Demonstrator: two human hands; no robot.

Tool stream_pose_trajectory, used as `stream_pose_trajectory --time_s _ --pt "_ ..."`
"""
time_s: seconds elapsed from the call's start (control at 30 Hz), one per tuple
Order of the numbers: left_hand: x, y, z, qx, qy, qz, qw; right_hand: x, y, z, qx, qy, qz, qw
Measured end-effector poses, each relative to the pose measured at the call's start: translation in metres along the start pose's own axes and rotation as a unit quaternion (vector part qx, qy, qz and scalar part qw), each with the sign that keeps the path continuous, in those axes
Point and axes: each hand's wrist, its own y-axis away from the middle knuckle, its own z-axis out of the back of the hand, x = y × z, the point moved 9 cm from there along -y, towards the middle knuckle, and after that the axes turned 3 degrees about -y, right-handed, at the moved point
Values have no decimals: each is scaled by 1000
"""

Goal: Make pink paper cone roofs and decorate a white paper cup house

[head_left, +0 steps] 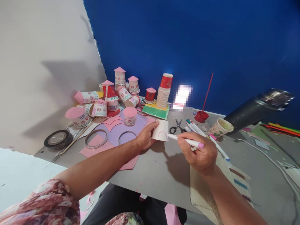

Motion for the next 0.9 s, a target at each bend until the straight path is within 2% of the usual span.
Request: stream_pose_trajectory --time_s 0.23,0.47,0.67,0.9 --pt "-1 0 0 5 -14 -8 1000 -1 0 -3 34 -36 -15 999" --pt "0 0 0 4 0 -2 1000 -3 -1 1 9 -13 -34 999" --pt "0 0 0 10 -16 -4 1000 -4 0 -5 48 -47 -39 997" --pt "-1 0 -2 13 -2 -7 1000 -6 -1 -1 21 -22 -57 998"
